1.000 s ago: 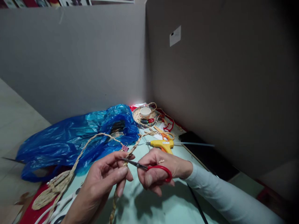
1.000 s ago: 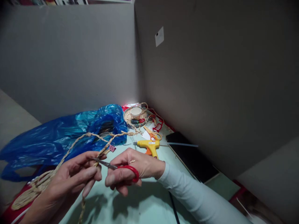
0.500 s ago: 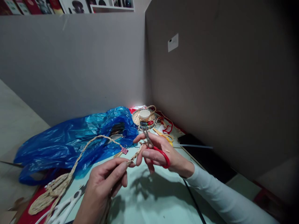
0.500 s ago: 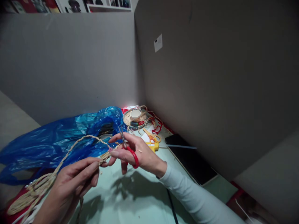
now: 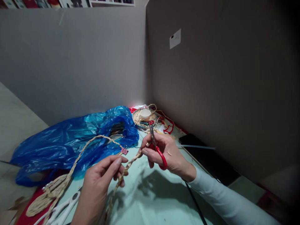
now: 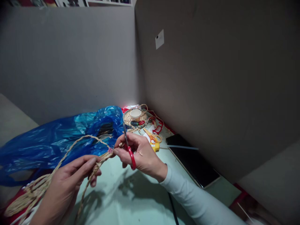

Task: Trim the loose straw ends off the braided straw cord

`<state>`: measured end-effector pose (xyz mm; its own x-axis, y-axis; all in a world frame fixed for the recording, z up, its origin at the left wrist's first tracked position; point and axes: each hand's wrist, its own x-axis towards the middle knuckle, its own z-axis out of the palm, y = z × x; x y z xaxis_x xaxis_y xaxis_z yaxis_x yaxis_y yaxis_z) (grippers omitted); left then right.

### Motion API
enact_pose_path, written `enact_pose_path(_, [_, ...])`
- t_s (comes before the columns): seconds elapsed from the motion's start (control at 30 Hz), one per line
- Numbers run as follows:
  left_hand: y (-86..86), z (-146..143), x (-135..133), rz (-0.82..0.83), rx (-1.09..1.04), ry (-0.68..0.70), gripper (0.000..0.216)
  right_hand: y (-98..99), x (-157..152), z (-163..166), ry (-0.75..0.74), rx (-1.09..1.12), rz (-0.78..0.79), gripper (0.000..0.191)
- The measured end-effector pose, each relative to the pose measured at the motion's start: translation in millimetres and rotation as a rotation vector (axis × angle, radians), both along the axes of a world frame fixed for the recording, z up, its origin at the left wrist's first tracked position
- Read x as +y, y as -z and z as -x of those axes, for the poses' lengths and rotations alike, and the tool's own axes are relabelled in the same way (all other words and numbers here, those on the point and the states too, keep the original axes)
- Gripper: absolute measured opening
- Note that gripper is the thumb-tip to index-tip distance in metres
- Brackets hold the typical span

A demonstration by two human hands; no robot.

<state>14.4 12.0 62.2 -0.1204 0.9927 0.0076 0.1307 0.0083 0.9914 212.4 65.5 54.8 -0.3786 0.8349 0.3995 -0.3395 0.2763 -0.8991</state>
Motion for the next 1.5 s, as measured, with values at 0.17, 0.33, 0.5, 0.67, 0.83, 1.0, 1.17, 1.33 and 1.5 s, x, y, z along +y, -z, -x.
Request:
enact_pose_path(0.17, [-1.1,-4.7,-5.7,-0.007,-0.043,0.032,0.024,3.5,-2.4,2.8,0.017,-0.076,-0.039,0.014])
enact_pose_path(0.33, [-4.8,-14.7,-11.3,0.018,-0.070,0.088,0.016,4.2,-7.6,5.1,0.044,-0.144,-0.077,0.016])
enact_pose_path(0.5, [-8.9,-17.0,-13.6,0.152,-0.162,0.035,0.023,6.1,-7.7,5.3,-0.005,-0.102,-0.022,0.020])
enact_pose_path(0.67, [-14.8,-18.3,-14.6,0.226,-0.255,0.052,0.022,5.1,-3.3,4.4,0.022,-0.076,0.000,0.019])
enact_pose_path(0.83, [-15.3,-20.3,-14.7,0.232,-0.281,0.107,0.022,3.9,-1.8,4.5,0.015,-0.061,0.045,0.016])
enact_pose_path(1.0, [-13.1,-22.4,-16.3,0.212,-0.281,0.117,0.027,2.7,-1.7,4.8,0.017,-0.024,0.089,0.019])
enact_pose_path(1.17, [-10.8,-16.9,-15.2,0.316,-0.341,0.180,0.020,-0.4,-3.5,4.1,0.025,-0.012,0.073,0.022])
enact_pose_path(1.33, [-13.5,-17.4,-16.6,0.313,-0.318,0.110,0.019,-3.5,-5.5,2.0,0.037,0.011,0.073,0.022])
enact_pose_path(1.5, [-21.3,-24.1,-19.9,0.231,-0.280,0.129,0.022,-5.1,-5.6,-0.2,0.063,0.028,0.092,0.023])
